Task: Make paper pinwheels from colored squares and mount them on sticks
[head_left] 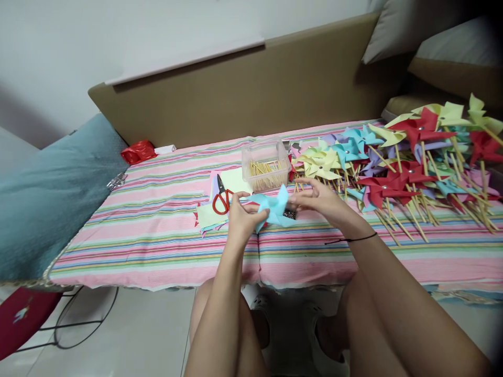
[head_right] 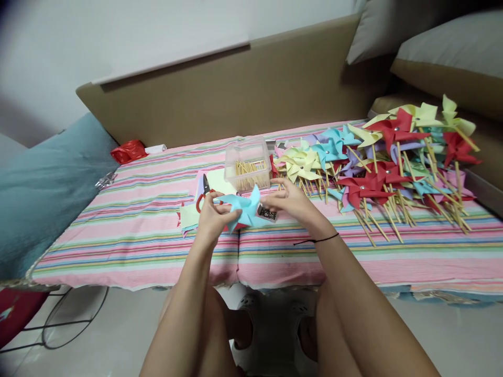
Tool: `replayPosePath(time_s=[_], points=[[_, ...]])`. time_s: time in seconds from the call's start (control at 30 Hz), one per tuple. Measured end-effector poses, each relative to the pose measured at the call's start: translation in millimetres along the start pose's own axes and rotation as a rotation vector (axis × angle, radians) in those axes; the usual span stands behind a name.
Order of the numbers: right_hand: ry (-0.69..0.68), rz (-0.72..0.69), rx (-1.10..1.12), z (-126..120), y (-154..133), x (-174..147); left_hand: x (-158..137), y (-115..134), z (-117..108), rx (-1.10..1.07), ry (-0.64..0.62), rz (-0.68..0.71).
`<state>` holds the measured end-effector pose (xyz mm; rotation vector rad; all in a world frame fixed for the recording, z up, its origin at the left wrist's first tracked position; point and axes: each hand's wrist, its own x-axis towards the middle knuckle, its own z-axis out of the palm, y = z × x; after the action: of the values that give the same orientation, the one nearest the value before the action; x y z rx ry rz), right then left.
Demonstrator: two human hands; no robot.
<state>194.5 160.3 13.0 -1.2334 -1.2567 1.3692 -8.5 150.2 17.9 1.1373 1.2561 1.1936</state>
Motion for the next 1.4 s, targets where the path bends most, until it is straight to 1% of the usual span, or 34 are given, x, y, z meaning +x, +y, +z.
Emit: replayPosePath(time_s=[0.03,0.07,0.1,0.13,0.2,0.23,0.3,0.47,0.6,0.77,0.9,1.1,1.17,1.27,1.4], points=[[0.059,-0.060,-0.067,-5.3,2.7,4.5,2.3,0.8,-4.7,-0.014,0.063,0.003],[0.111,-0.126,-0.182,-10.1,6.4,9.5,4.3,1.7,-9.4,-0.029,0.117,0.011],[0.142,-0.195,-0.354,-13.7,10.9,14.7,6.1,2.6,-13.9,-0.047,0.168,0.019],[0.144,-0.258,-0.556,-15.7,16.2,19.9,7.4,3.5,-17.8,-0.062,0.210,0.029],[0.083,-0.352,-0.919,-14.1,28.1,28.7,8.6,4.8,-23.1,-0.081,0.275,0.046],[0.049,-0.369,-1.023,-10.8,34.4,32.0,8.5,5.2,-24.4,-0.087,0.294,0.051],[0.007,-0.364,-1.114,-1.7,46.1,36.3,7.4,5.5,-25.0,-0.103,0.301,0.052],[-0.048,-0.320,-1.221,14.7,63.2,38.3,3.6,5.1,-22.2,-0.158,0.235,0.039],[-0.066,-0.294,-1.288,17.7,65.4,37.7,1.9,4.8,-21.4,-0.155,0.221,0.039],[-0.054,-0.267,-1.327,20.7,66.4,37.5,2.0,4.2,-23.2,-0.166,0.226,0.050],[-0.049,-0.249,-1.329,20.8,69.2,38.2,5.0,5.5,-31.7,-0.176,0.284,0.058],[-0.059,-0.264,-1.312,18.9,67.7,37.6,10.6,12.1,-58.3,-0.202,0.422,0.058],[-0.059,-0.271,-1.305,18.5,66.6,37.4,10.6,13.2,-64.0,-0.202,0.458,0.051],[-0.055,-0.276,-1.297,18.9,68.1,37.9,10.0,12.6,-66.1,-0.205,0.483,0.046],[-0.051,-0.282,-1.281,20.0,74.1,39.5,10.5,11.1,-62.5,-0.206,0.471,0.037]])
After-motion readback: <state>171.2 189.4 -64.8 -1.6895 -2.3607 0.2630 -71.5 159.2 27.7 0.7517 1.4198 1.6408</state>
